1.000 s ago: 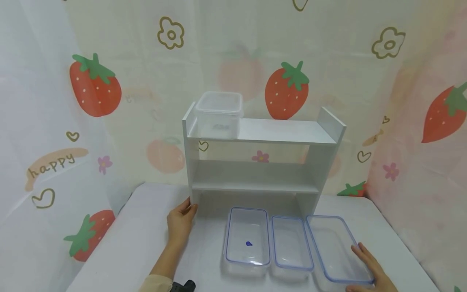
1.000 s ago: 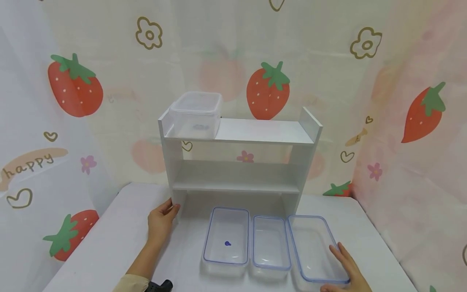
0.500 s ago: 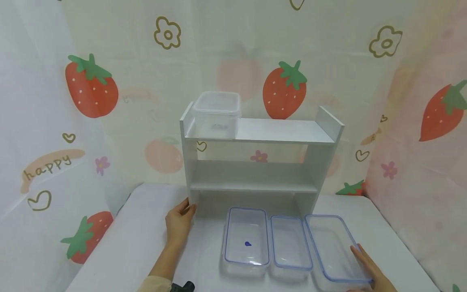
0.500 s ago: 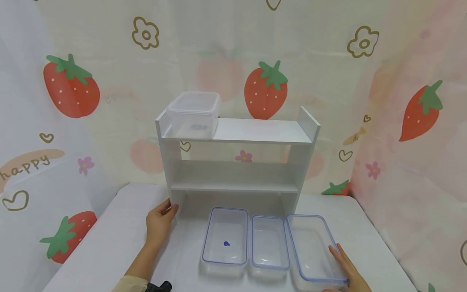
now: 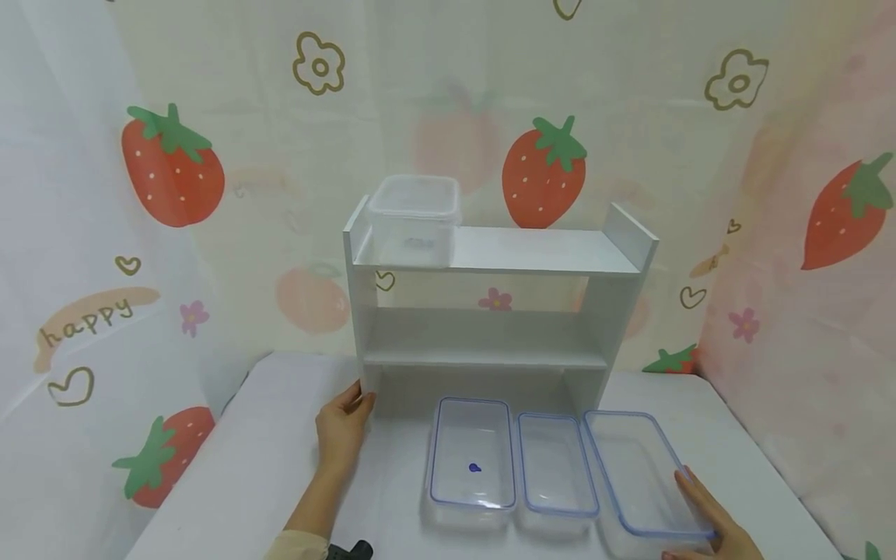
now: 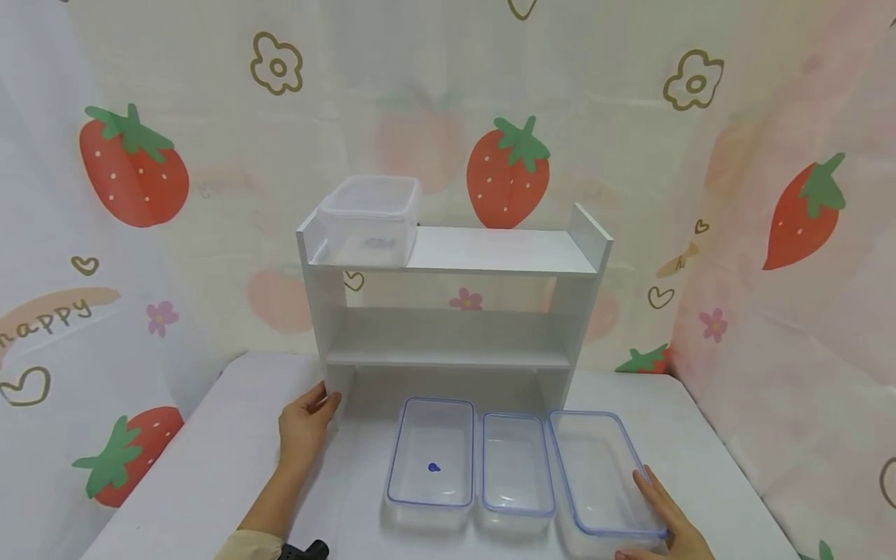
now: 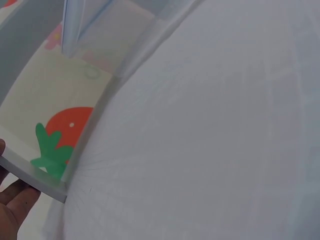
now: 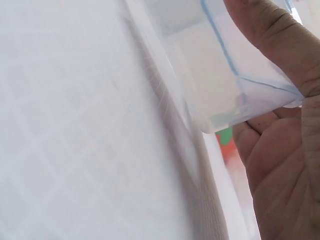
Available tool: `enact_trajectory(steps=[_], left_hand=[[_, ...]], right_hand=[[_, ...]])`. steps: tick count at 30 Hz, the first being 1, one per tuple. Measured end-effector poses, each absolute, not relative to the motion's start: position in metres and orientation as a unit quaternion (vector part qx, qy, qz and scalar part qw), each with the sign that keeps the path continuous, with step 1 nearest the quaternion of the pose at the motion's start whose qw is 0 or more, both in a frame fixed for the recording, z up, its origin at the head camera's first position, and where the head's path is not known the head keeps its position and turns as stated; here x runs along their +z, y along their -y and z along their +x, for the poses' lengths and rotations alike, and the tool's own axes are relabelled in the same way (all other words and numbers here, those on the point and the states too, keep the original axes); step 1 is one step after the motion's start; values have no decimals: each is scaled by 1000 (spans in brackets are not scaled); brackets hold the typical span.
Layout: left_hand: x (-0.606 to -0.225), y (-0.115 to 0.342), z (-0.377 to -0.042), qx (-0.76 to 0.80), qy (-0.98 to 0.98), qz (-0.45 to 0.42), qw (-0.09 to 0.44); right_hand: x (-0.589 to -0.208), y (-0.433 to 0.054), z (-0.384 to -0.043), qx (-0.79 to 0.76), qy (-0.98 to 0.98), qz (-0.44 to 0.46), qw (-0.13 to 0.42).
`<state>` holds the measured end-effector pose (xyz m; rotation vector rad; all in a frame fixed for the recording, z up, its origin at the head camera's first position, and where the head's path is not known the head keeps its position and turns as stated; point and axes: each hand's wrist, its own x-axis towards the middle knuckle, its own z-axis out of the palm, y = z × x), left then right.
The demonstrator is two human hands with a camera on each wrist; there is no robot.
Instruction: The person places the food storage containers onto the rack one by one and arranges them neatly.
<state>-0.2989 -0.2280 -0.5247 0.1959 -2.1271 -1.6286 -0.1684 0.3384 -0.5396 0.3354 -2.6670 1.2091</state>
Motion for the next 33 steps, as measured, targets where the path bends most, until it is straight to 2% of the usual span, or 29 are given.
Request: enact_trajectory(steps=[7, 15, 17, 21, 23, 28, 30, 33], left_hand=[[-529, 228, -297, -593, 773, 75, 213], [-528, 228, -298, -606, 764, 62, 214], [-527, 228, -299, -606, 763, 60, 219], [-523, 227, -301, -601, 763, 53, 229], [-522, 227, -302, -600, 764, 52, 234], [-523, 228, -305, -592, 767, 58, 239], [-524, 228, -306, -588, 770, 64, 239], [-528, 227, -305, -583, 775, 69, 234]], right_hand=[[-541, -338, -169, 408, 891, 137, 146], [-544, -347, -178, 431, 873, 183, 139], [-542, -345, -177, 433, 878, 157, 133], [-531, -337, -170, 476, 875, 55, 71], [-526, -334, -167, 489, 869, 35, 61], [-517, -329, -165, 488, 859, 81, 131], [-514, -326, -163, 488, 858, 81, 140], [-510, -325, -161, 488, 862, 54, 127]])
